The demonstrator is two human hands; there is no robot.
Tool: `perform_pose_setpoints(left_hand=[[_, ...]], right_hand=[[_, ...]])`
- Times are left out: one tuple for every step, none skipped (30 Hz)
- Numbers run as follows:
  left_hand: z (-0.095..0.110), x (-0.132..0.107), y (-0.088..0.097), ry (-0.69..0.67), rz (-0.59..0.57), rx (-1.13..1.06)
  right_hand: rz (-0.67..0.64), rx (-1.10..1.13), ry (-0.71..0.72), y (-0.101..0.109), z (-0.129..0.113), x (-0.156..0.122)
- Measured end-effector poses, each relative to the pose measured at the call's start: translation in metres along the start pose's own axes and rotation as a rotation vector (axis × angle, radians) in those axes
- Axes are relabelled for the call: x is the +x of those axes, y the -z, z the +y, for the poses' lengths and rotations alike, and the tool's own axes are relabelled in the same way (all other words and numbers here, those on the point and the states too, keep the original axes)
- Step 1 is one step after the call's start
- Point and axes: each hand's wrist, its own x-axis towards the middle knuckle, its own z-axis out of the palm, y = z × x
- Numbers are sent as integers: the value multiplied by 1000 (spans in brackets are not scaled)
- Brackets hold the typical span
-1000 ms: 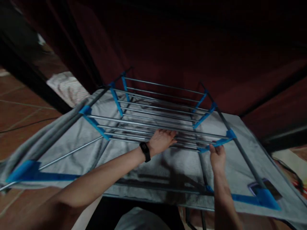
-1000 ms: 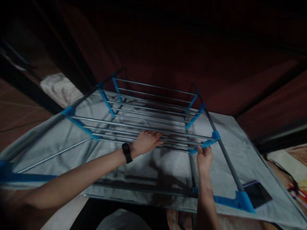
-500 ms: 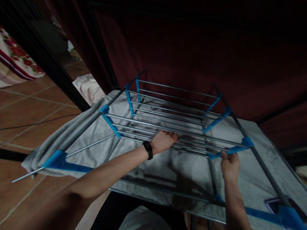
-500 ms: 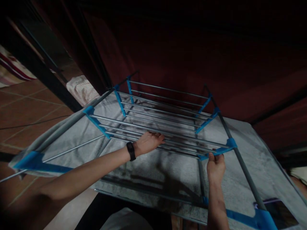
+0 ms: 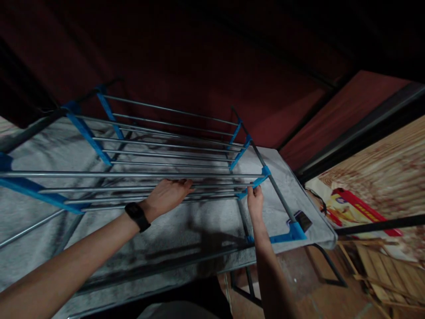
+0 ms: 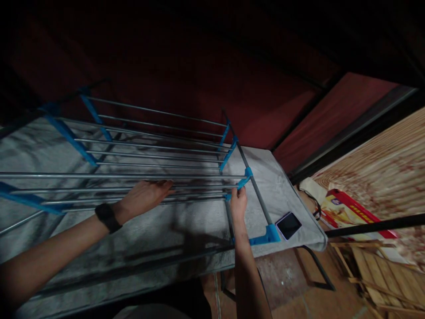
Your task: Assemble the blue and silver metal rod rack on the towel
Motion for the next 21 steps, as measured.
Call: perform_pose_setpoints(left_hand=[[0, 0, 0, 4, -5, -2], [0, 1, 1, 6, -5, 1], [0, 1, 2, 6, -2, 7], [1, 1, 3, 4, 1, 12], [2, 0, 4, -3, 7, 14], [3, -1, 5, -15, 15, 9], [4, -1, 6, -27, 23, 1], [4, -2, 6, -37, 31, -10], [4, -2, 7, -40, 37, -17], [4, -3, 7, -39, 41, -19], [4, -3, 7, -40, 42, -18], [3, -3, 7, -39, 40, -14], [3, -3, 7, -40, 37, -9], [3, -3, 7, -43, 34, -5], [3, -3, 7, -46, 32, -4], [3, -3, 8, -47, 29, -7], [2, -3, 8, -45, 25, -13], [2, -3, 8, -42, 19, -21], [2, -3, 8, -39, 12, -29], [2, -4, 9, -36, 3, -35], [2, -4, 9, -31, -4, -37]], right_hand=[[2, -9, -8, 0, -1, 0], [3, -14, -14, 0, -2, 0], [2, -13, -18, 0, -2, -1], [-4, -7, -22, 0, -3, -2], [-11, -1, -26, 1, -2, -2], [-16, 3, -28, 1, -1, -3], [-22, 8, -31, 2, 2, -2], [-15, 4, -27, 2, 5, -1], [-8, -4, -24, 2, 10, 0], [-9, -3, -24, 2, 14, 2], [-9, -9, -26, 1, 18, 4], [-12, -15, -29, 0, 22, 6], [-16, -18, -34, 0, 25, 7], [-21, -19, -38, -1, 26, 8], [-27, -14, -43, -1, 27, 8], [-32, -4, -48, 0, 28, 8], [-36, 5, -52, 0, 29, 7], [-38, 17, -54, 0, 29, 7], [-41, 29, -55, 0, 30, 7], [-45, 40, -55, 0, 31, 8], [-53, 51, -53, -1, 32, 8]])
